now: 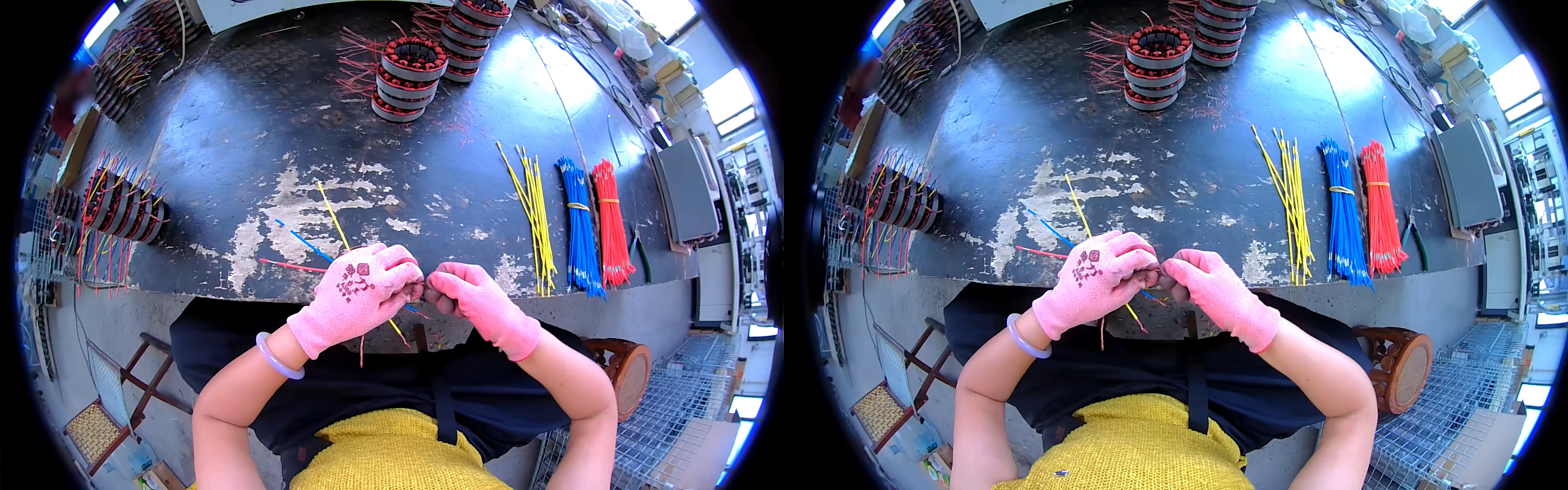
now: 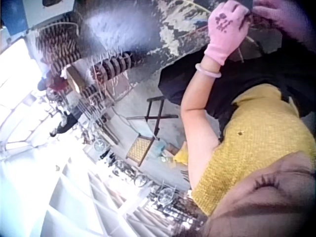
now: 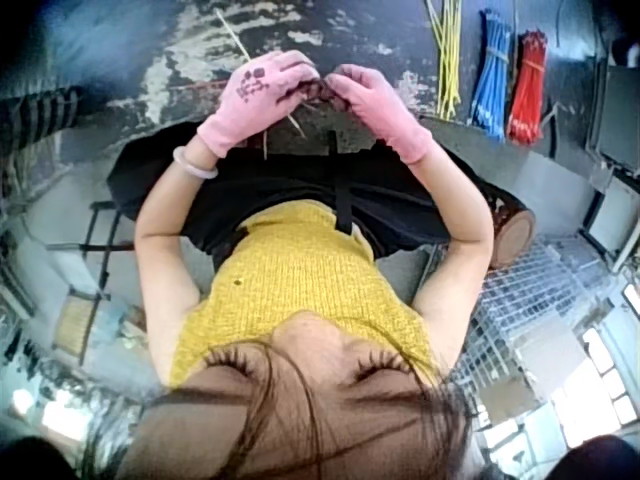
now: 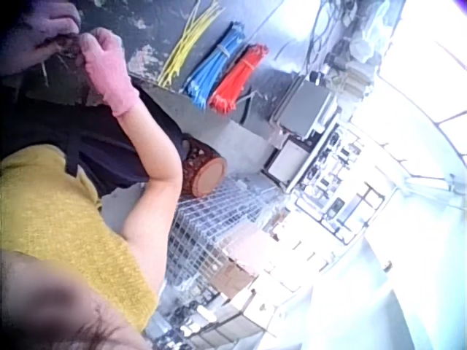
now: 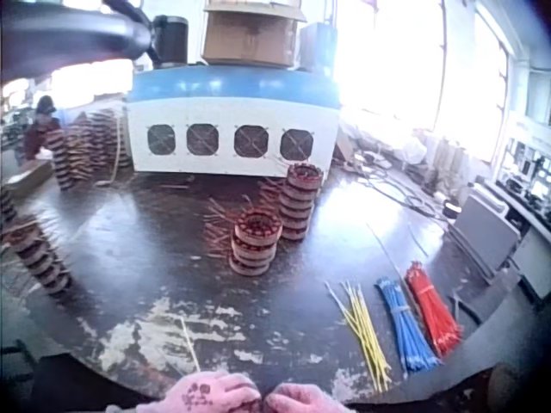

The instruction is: The person secures bundles of wires on several motor stators using zip ties and then trims the excess length with a pair of snips.

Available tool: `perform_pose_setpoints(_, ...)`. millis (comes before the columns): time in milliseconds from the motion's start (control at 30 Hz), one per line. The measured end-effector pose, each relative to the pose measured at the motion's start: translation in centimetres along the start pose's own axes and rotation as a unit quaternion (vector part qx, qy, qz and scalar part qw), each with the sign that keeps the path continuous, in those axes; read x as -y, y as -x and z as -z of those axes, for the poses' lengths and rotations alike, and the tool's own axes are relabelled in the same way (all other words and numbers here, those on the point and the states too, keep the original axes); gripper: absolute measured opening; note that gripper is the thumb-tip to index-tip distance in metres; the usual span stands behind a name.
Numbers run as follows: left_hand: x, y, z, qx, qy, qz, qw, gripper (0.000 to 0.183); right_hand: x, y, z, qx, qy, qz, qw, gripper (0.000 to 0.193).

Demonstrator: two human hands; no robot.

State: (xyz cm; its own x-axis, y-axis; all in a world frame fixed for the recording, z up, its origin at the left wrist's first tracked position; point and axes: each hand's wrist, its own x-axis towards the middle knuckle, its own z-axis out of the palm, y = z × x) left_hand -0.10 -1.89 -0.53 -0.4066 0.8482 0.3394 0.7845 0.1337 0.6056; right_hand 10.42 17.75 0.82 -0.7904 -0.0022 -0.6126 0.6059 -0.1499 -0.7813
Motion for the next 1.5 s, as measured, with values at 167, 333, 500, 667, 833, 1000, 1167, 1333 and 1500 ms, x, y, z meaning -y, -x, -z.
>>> perform_pose_setpoints(167, 0.1, 0.2, 0.1, 0.004, 0.006, 0.006, 1.000, 0.016, 0.2, 1.7, -0.3, -0.118, 0.436, 0.148, 0.880, 0.018)
perform_pose_setpoints(333, -0.3, 0.0, -0.2, -0.003, -0.016, 0.014, 1.000, 0.015, -1.1, 0.9, 0.0, -0.180, 0.582, 0.523, 0.597, 0.045)
perform_pose_setpoints(500, -0.3, 0.1, -0.3, 0.006, -0.021, 0.026, 0.999, 0.015, -2.7, 0.2, 0.5, -0.171, 0.596, 0.491, 0.612, 0.052)
perform_pose_setpoints(667, 0.0, 0.4, 2.0, 0.039, 0.025, 0.018, 0.999, 0.022, -1.8, 0.0, 0.7, -0.151, 0.609, 0.502, 0.596, 0.052)
perform_pose_setpoints(833, -0.7, 1.4, 8.3, 0.074, -0.048, 0.016, 0.996, 0.045, -0.9, -0.9, 0.9, -0.113, 0.626, 0.508, 0.580, 0.052)
perform_pose_setpoints(1000, -1.6, -0.2, 8.0, 0.196, -0.116, -0.003, 0.974, 0.092, -1.0, -1.3, 2.5, -0.111, 0.608, 0.510, 0.598, 0.050)
perform_pose_setpoints(1167, -1.3, -0.4, 6.4, 0.167, -0.149, -0.010, 0.975, 0.093, 0.5, 3.8, 7.6, -0.274, 0.469, 0.476, 0.692, 0.041)
perform_pose_setpoints(1333, -1.6, 0.7, 5.8, 0.148, -0.185, 0.041, 0.971, 0.099, 3.0, 12.9, 19.9, -0.578, 0.488, 0.065, 0.651, 0.058)
perform_pose_setpoints(1500, -1.5, 0.3, 4.7, 0.156, -0.189, 0.038, 0.969, 0.101, -1.8, 13.3, 31.7, -0.572, 0.413, -0.202, 0.679, 0.109)
